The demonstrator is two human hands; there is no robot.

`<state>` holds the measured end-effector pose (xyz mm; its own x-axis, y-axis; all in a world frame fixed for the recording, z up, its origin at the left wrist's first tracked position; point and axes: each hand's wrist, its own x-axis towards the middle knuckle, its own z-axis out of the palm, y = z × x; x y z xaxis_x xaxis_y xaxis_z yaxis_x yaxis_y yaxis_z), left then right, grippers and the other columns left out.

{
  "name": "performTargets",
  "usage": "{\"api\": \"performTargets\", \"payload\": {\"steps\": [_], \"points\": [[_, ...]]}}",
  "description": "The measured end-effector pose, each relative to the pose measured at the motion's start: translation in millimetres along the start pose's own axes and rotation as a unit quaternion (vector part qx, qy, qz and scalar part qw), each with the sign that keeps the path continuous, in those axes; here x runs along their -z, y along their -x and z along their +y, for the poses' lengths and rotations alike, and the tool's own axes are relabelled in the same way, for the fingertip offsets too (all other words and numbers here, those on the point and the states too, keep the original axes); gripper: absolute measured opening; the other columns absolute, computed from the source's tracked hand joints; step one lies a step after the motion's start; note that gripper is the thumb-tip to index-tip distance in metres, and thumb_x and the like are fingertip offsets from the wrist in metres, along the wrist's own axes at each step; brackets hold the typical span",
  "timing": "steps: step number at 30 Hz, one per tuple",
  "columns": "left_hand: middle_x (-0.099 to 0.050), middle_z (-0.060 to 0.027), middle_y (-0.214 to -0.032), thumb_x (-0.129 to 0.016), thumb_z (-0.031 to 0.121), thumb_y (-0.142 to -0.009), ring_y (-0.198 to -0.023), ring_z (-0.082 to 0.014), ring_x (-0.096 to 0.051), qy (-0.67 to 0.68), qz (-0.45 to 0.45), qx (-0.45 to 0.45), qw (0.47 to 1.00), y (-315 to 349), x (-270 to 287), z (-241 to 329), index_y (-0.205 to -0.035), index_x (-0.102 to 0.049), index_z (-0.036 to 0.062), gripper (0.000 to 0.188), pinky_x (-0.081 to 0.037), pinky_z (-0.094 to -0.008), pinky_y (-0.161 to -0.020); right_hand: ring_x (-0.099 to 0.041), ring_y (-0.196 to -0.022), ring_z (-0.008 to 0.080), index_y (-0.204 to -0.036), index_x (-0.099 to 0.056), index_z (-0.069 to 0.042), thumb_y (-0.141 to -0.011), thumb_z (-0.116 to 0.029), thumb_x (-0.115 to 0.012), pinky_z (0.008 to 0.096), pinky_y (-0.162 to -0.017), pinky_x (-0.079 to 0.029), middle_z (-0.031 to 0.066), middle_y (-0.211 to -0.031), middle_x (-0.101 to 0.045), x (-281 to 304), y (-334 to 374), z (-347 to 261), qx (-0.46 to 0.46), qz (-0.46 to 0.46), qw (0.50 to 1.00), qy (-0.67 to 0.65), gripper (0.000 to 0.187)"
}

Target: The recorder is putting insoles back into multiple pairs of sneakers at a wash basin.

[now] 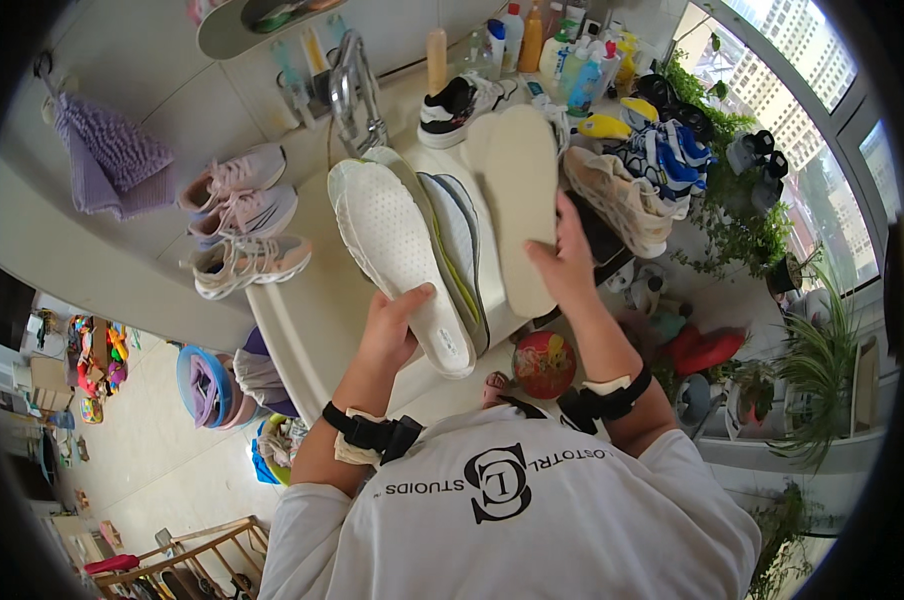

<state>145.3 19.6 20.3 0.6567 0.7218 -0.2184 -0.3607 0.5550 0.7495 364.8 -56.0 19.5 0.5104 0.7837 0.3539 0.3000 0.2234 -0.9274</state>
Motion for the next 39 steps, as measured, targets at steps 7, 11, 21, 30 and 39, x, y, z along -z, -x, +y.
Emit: {"api": "performTargets", "payload": {"steps": [7, 11, 21, 30, 39], "points": [[-0.054, -0.0128, -0.108, -0.058, 0.003, -0.076, -0.096, -0.0251, -0.056, 0.005, 0.0, 0.0, 1.0, -50.5, -43.1, -30.4, -0.118, -0.042, -0.0021, 0.045, -0.047, -0.0386, -0.083, -0.046, -0.113, 0.0289, -0.136, -0.017, -0.003, -0.077, -0.001, -0.054, 0.0331, -0.092, -0.037, 0.0185, -0.125, -0.043, 95.5, -76.9, 1.6, -0.032, 0.109, 0.978, 0.174, 0.069], [-0.054, -0.0125, -0.108, -0.058, 0.003, -0.076, -0.095, -0.025, -0.056, 0.006, -0.003, 0.002, 1.0, -69.9, -65.2, -41.9, -0.117, -0.042, -0.0018, 0.044, -0.047, -0.0383, -0.083, -0.039, -0.119, 0.0314, -0.133, -0.028, -0.002, -0.078, -0.005, -0.054, 0.035, -0.095, -0.035, 0.0203, -0.128, -0.039, 131.9, -102.7, 14.8, -0.057, 0.093, 0.949, 0.296, 0.061], [-0.055, -0.0125, -0.107, -0.059, 0.004, -0.076, -0.095, -0.0246, -0.056, -0.005, 0.04, -0.006, 0.999, -88.8, -87.3, -58.0, -0.117, -0.042, -0.0016, 0.045, -0.047, -0.0388, -0.082, -0.034, -0.121, 0.0337, -0.13, -0.031, 0.004, -0.073, -0.006, -0.052, 0.0358, -0.098, -0.032, 0.0227, -0.13, -0.035, 132.5, -153.5, 53.5, -0.099, 0.131, 0.97, 0.179, 0.062], [-0.056, -0.0117, -0.105, -0.059, 0.004, -0.076, -0.092, -0.0234, -0.057, -0.005, 0.033, -0.024, 0.999, -89.6, -81.0, -48.4, -0.116, -0.044, -0.0015, 0.044, -0.048, -0.0378, -0.08, -0.018, -0.127, 0.043, -0.129, -0.029, 0.007, -0.069, -0.011, -0.059, 0.0367, -0.103, -0.024, 0.0347, -0.135, -0.013, 124.4, -158.7, 77.9, -0.148, 0.153, 0.94, 0.268, 0.069], [-0.057, -0.0118, -0.106, -0.06, 0.002, -0.077, -0.092, -0.0234, -0.058, 0.007, 0.006, -0.013, 1.0, -85.7, -70.5, -35.0, -0.115, -0.046, -0.0017, 0.041, -0.048, -0.0373, -0.081, -0.056, -0.091, 0.0193, -0.118, -0.046, 0.001, -0.084, -0.021, -0.056, 0.0308, -0.082, -0.043, 0.0135, -0.104, -0.057, 63.0, -67.3, 6.1, -0.065, -0.097, 0.993, 0.012, 0.042]]}}
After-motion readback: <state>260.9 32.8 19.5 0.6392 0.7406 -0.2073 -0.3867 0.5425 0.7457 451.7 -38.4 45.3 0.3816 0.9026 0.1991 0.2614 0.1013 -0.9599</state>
